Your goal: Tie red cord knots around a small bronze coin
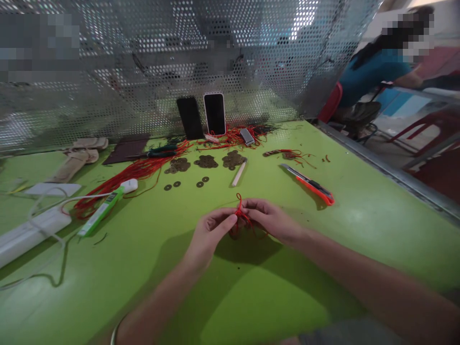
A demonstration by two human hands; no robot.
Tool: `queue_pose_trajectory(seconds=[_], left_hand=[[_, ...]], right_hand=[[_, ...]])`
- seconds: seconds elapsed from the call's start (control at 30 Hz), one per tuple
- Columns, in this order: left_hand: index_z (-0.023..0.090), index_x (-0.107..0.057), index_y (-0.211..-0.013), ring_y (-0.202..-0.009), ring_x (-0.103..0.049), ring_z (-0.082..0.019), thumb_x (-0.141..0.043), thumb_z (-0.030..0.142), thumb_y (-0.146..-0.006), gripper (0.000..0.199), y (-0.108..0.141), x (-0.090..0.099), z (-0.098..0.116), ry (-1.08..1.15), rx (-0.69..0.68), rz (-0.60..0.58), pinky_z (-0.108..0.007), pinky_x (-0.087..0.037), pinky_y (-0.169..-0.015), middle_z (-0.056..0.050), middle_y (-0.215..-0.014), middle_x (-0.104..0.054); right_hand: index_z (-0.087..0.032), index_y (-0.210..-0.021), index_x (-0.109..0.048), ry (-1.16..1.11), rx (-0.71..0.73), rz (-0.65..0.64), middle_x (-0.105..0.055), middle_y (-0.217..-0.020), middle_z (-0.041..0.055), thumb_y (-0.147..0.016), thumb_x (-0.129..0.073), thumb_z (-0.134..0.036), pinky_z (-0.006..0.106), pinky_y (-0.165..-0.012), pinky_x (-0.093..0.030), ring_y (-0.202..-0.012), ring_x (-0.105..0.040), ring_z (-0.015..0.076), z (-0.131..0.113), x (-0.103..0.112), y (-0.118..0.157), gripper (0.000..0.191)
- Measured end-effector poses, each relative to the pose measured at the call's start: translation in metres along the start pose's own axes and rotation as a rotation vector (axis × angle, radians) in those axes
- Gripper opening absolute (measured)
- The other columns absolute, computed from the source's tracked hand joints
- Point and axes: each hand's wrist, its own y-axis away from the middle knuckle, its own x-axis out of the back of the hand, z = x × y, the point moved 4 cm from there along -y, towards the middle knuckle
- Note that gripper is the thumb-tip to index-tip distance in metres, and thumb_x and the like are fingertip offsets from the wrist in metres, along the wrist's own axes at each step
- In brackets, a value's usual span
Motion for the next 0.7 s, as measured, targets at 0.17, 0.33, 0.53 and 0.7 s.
queue_pose_trajectory(seconds=[0.17,0.33,0.53,0.7], left_hand=[[0.017,-0.071,-0.075,-0.052,-0.054,-0.009,-0.068,0.039,-0.072,0.022,-0.001,0.005,-0.001,-0.033,0.011,0.092,-0.02,-0.045,-0.051,-0.001,-0.062,-0.064],[0.016,-0.069,-0.069,-0.051,-0.052,-0.007,-0.072,0.037,-0.068,0.021,-0.003,0.006,-0.002,-0.045,0.051,0.132,-0.018,-0.043,-0.05,0.001,-0.059,-0.061],[0.016,-0.068,-0.076,-0.056,-0.052,-0.007,-0.071,0.035,-0.069,0.021,-0.001,0.006,-0.004,-0.055,0.095,0.125,-0.017,-0.043,-0.053,0.0,-0.064,-0.062],[0.019,-0.062,-0.095,-0.063,-0.054,-0.008,-0.067,0.025,-0.073,0.023,-0.001,0.002,0.0,-0.04,0.042,0.095,-0.018,-0.046,-0.057,0.0,-0.076,-0.064]], right_hand=[[-0.016,-0.082,-0.052,0.186,0.103,-0.054,-0.049,-0.071,-0.0015,-0.084,-0.052,-0.034,0.024,-0.06,-0.037,-0.063,-0.044,0.0093,-0.009,0.003,0.003,0.018],[-0.017,-0.083,-0.052,0.408,0.186,0.014,-0.048,-0.072,-0.0018,-0.085,-0.05,-0.029,0.022,-0.054,-0.032,-0.061,-0.04,0.0085,-0.016,0.004,0.006,0.013],[-0.016,-0.083,-0.051,0.447,0.205,0.037,-0.048,-0.072,-0.0015,-0.085,-0.049,-0.027,0.021,-0.053,-0.032,-0.061,-0.041,0.0082,-0.016,0.004,0.006,0.011],[-0.017,-0.084,-0.05,0.404,0.19,0.082,-0.048,-0.071,-0.0018,-0.086,-0.047,-0.027,0.022,-0.054,-0.032,-0.06,-0.041,0.0084,-0.015,0.008,0.004,0.011]])
